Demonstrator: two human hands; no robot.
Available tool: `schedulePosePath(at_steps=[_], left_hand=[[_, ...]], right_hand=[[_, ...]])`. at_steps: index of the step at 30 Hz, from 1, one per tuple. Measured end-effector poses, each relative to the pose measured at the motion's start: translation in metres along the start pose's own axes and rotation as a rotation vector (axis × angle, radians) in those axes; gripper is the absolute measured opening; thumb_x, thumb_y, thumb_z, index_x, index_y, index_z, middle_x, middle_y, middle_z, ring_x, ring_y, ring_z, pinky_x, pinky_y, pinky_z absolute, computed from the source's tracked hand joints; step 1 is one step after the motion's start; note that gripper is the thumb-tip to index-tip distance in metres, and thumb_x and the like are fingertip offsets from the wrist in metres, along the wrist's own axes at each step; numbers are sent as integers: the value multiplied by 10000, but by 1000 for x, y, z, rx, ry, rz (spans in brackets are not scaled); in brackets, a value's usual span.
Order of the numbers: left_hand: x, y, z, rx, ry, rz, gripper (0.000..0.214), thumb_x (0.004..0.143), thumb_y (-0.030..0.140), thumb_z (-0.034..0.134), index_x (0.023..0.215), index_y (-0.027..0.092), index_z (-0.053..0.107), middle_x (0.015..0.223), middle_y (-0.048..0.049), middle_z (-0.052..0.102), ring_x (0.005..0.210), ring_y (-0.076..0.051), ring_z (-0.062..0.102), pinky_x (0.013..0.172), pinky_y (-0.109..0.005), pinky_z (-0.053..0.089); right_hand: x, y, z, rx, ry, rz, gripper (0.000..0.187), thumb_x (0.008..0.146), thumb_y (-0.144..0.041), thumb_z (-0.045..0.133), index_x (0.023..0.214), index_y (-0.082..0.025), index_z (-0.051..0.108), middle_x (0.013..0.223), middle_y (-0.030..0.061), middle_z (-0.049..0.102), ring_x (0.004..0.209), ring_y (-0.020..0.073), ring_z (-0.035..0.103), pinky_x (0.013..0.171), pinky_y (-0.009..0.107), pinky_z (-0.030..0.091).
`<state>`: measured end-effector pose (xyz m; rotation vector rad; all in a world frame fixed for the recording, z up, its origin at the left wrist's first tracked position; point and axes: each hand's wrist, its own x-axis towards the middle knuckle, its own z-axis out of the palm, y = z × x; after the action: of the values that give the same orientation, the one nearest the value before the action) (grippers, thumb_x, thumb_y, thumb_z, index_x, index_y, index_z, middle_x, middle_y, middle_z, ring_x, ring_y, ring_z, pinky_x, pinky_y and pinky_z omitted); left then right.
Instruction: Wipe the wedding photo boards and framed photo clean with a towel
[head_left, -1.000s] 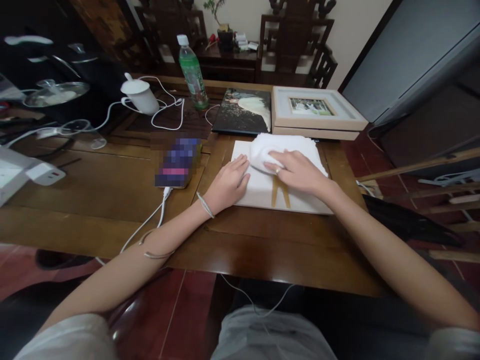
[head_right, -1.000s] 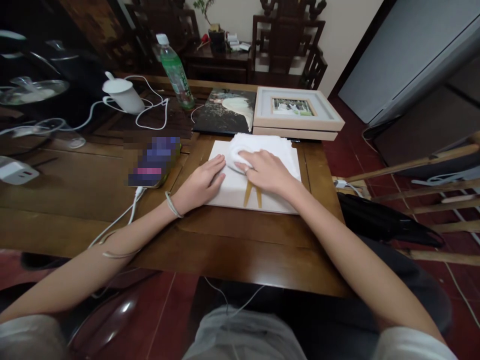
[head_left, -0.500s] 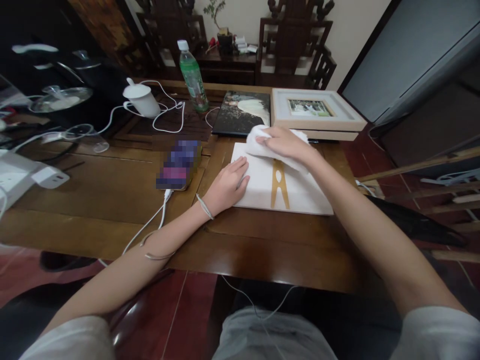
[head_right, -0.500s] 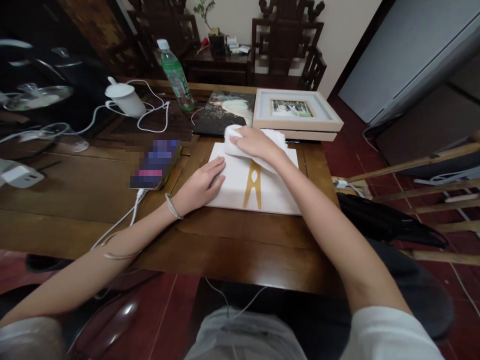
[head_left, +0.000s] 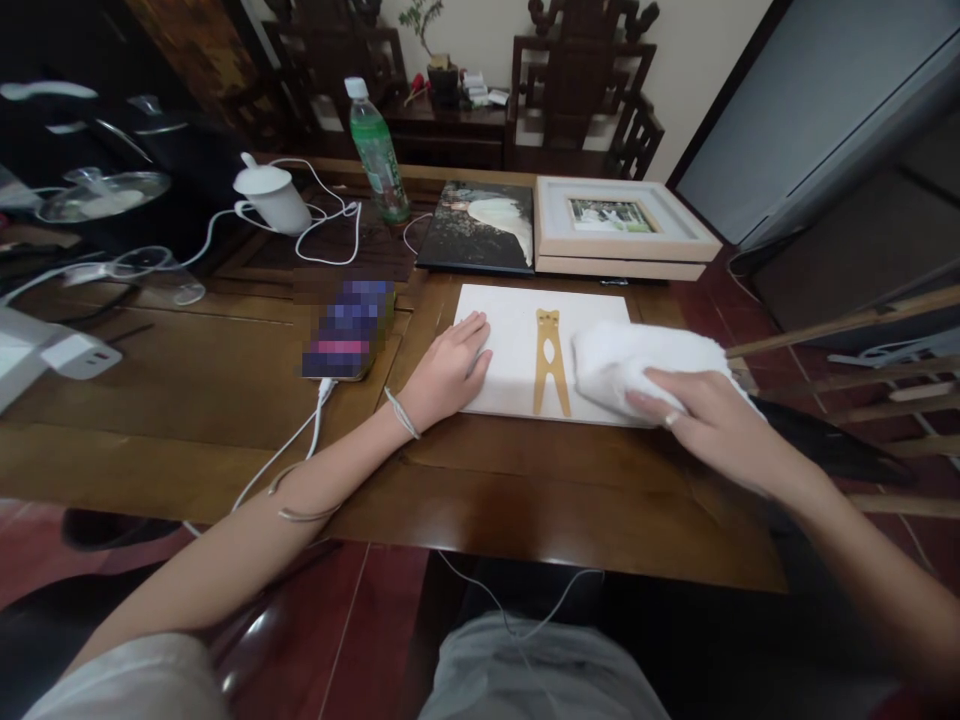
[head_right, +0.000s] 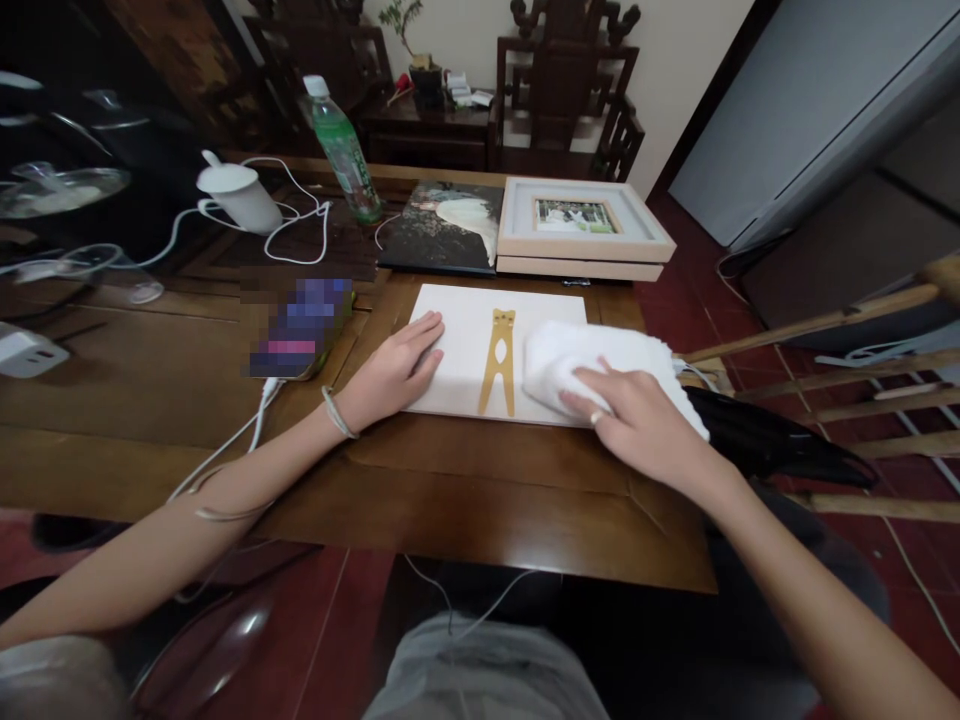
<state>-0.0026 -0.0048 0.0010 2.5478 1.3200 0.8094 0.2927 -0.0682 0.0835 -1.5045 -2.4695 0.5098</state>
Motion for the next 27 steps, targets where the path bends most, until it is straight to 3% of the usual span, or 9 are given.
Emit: schedulePosePath(at_steps=[4,7,13,19,23,27], left_hand=[[0,0,0,9,-5,-6,356,915,186,401,1228,87,537,1375,-195,508,1350,-295,408,1121,-481,360],[1,0,0,17,-10,0,352,919,185,391,1221,79,537,1367,-197,513,1353,-292,405,1123,-471,359],[0,0,0,12,-10,-1,356,915,178,396,1237,103,529,1371,-175,517,1356,-283,403,1126,-477,353],[0,-3,1,13,-17,-8,364,914,192,401,1242,92,525,1393,-189,498,1361,-286,396,1124,-477,351],[0,-3,2,17,-14,-9,371,916,192,400,1250,87,522,1399,-191,493,1359,-281,399,1127,-471,346],[0,-2,1,22,-15,-7,368,917,190,397,1236,63,529,1394,-210,490,1357,-293,400,1124,-472,349]], right_hand=[[-19,-9,-4,-13,-165,-140,266,943,-324,366,707,-266,477,674,41,558,736,256,576,857,460,425],[-8,-4,-8,-73,-180,-149,273,943,-331,354,731,-261,512,709,63,575,795,284,580,808,460,423],[55,19,-7,-57,-8,-51,320,918,-448,368,685,-254,471,682,25,550,677,225,536,693,369,397],[105,37,2,-62,186,26,325,905,-474,362,679,-256,447,700,43,573,733,249,542,723,382,395],[89,27,7,-67,166,-13,301,915,-434,353,672,-265,409,637,16,517,661,229,522,725,401,420],[39,10,10,-52,54,-51,294,924,-404,352,671,-276,430,589,-3,469,651,237,566,773,443,464]])
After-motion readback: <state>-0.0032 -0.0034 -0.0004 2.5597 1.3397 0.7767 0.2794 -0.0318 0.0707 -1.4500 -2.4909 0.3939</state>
